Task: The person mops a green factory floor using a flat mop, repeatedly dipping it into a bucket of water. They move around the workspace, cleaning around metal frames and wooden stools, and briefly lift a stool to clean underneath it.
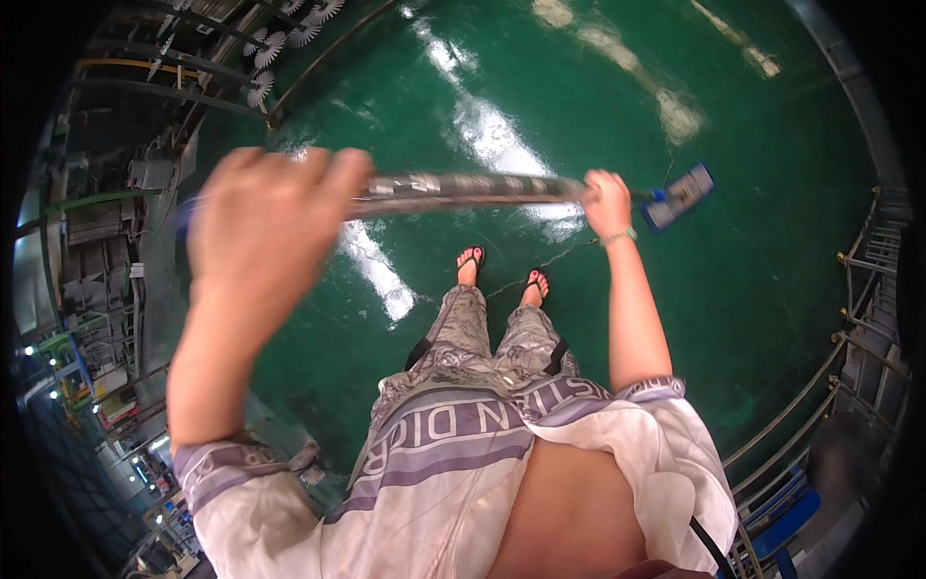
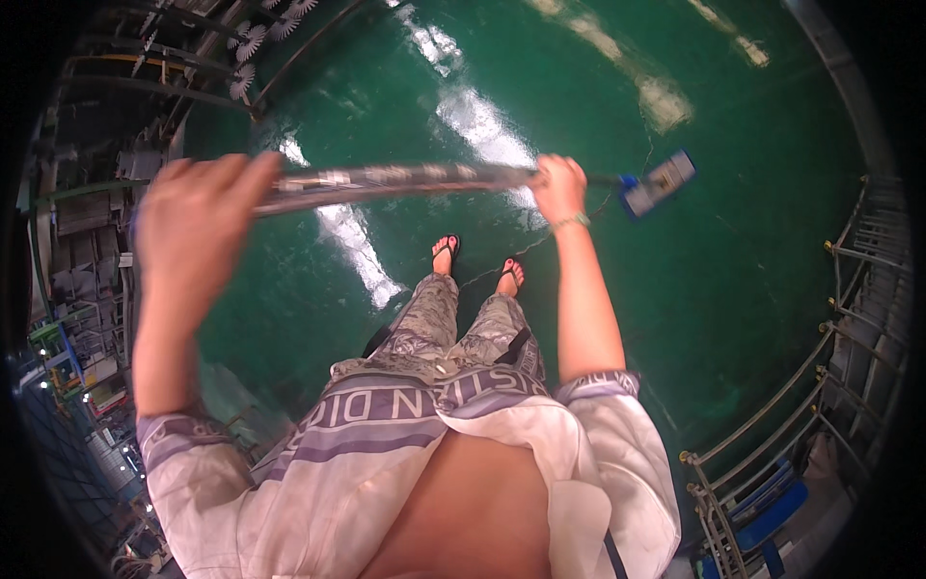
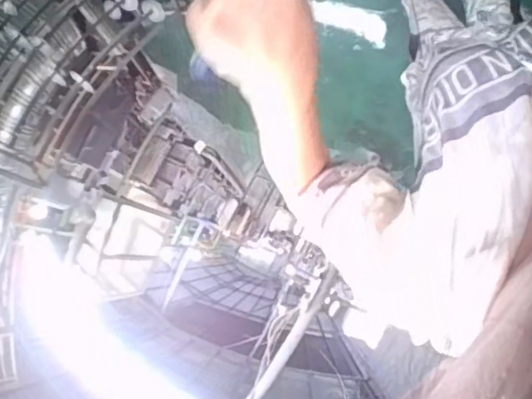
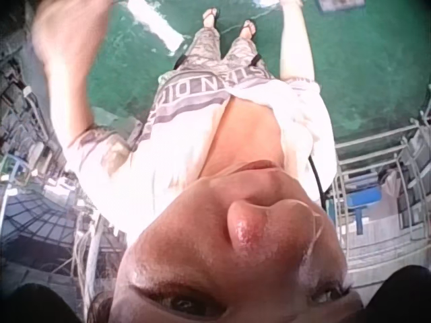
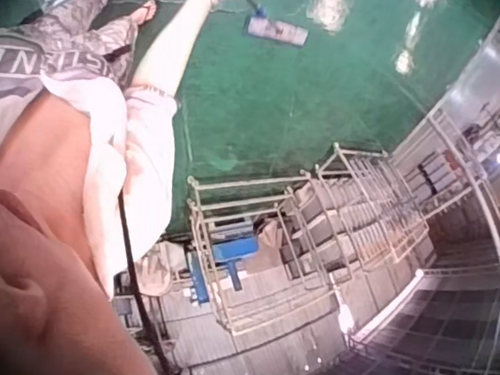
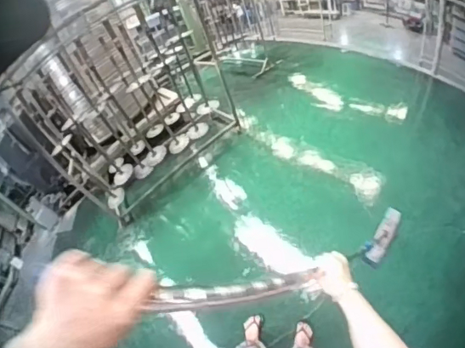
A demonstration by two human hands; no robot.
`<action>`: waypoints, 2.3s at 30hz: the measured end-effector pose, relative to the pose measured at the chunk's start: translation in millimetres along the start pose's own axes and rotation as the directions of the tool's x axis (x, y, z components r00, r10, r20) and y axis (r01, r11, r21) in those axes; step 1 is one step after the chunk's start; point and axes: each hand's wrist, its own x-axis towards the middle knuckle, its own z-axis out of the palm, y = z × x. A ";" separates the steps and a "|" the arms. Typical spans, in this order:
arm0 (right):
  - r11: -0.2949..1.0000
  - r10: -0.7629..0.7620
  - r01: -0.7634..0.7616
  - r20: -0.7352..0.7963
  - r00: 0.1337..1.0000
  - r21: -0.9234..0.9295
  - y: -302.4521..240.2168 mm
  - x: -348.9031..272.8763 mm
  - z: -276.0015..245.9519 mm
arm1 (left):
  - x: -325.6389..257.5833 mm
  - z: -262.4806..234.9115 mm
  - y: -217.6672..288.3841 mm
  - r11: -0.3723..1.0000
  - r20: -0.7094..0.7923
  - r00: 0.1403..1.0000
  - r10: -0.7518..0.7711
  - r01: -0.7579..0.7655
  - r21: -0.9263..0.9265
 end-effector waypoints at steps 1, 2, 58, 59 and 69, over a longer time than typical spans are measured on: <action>0.999 0.025 -0.025 -0.005 1.000 -0.045 21.4 -17.9 5.3 | 4.4 15.6 15.5 0.998 -0.020 0.998 0.062 -0.062 -0.030; 0.994 0.052 -0.053 -0.007 0.999 -0.101 45.3 -39.6 9.7 | 10.8 36.0 34.4 0.985 -0.017 0.994 0.107 -0.109 -0.132; 0.755 -0.640 0.529 0.261 0.723 0.387 -358.7 432.4 348.4 | -1.2 224.2 -296.7 0.795 0.238 0.766 -0.597 0.606 0.041; 0.773 -0.620 0.521 0.251 0.744 0.363 -348.3 426.2 342.2 | -1.4 228.8 -298.3 0.807 0.218 0.788 -0.576 0.590 -0.001; 0.934 -0.332 0.250 0.365 0.870 0.254 -339.3 321.7 322.1 | -67.3 259.9 -323.9 0.691 0.368 0.727 -0.580 0.678 -0.250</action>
